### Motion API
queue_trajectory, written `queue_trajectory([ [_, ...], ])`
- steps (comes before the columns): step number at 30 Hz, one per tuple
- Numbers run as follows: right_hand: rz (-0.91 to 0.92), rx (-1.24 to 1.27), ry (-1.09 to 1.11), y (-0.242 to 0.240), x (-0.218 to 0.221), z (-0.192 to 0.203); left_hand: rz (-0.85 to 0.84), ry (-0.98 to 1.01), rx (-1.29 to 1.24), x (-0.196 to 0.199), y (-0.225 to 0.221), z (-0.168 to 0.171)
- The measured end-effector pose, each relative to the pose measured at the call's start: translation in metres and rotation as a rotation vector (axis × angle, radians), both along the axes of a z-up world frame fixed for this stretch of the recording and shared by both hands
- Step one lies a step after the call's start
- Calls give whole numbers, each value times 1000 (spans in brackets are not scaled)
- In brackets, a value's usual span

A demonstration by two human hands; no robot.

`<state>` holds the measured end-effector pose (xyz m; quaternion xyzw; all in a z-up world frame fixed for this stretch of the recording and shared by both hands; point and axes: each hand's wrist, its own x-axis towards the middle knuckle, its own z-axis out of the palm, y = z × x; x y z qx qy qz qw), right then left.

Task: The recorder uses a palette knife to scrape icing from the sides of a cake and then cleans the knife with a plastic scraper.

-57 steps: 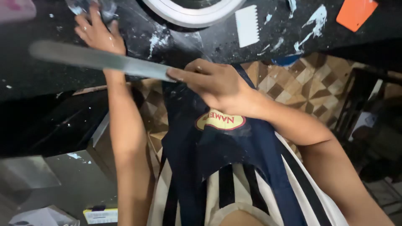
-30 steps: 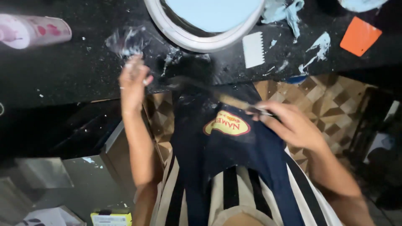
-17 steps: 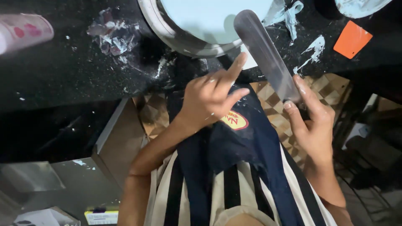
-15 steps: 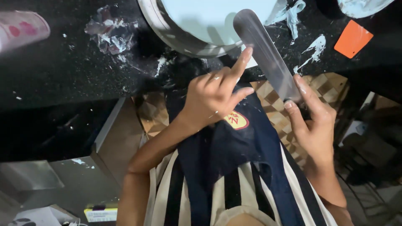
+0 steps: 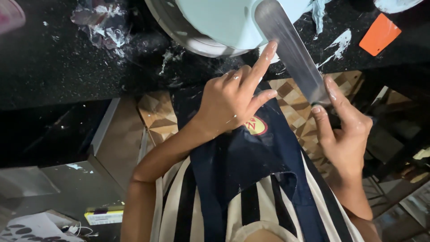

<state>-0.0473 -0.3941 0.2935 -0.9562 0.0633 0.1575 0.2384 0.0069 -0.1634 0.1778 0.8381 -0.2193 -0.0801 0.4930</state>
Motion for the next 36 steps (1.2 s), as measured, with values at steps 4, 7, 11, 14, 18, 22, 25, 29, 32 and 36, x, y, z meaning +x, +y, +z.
queue_trajectory([
  [4,29,-35,-26,9,9,2,13,19,-32,-1,1,-1],
  [7,-53,-31,33,4,2,0,38,19,-49,-2,0,-3],
  [11,-64,-39,48,6,5,1,35,34,-80,-2,-1,-7],
  [14,-43,-38,25,12,12,4,32,40,-77,0,0,-4],
  [18,-40,-36,33,5,4,2,33,48,-97,0,0,-4],
  [22,-51,-35,43,6,5,2,36,49,-84,0,0,-4],
  [25,-64,-51,49,5,4,1,33,71,-100,-1,-1,-6],
  [29,-59,-37,40,5,4,1,41,57,-91,-2,-1,-6],
  [32,-49,-33,35,3,3,2,44,40,-81,-2,0,-5],
  [36,-46,17,13,-7,-5,1,7,40,15,-2,0,-2],
])
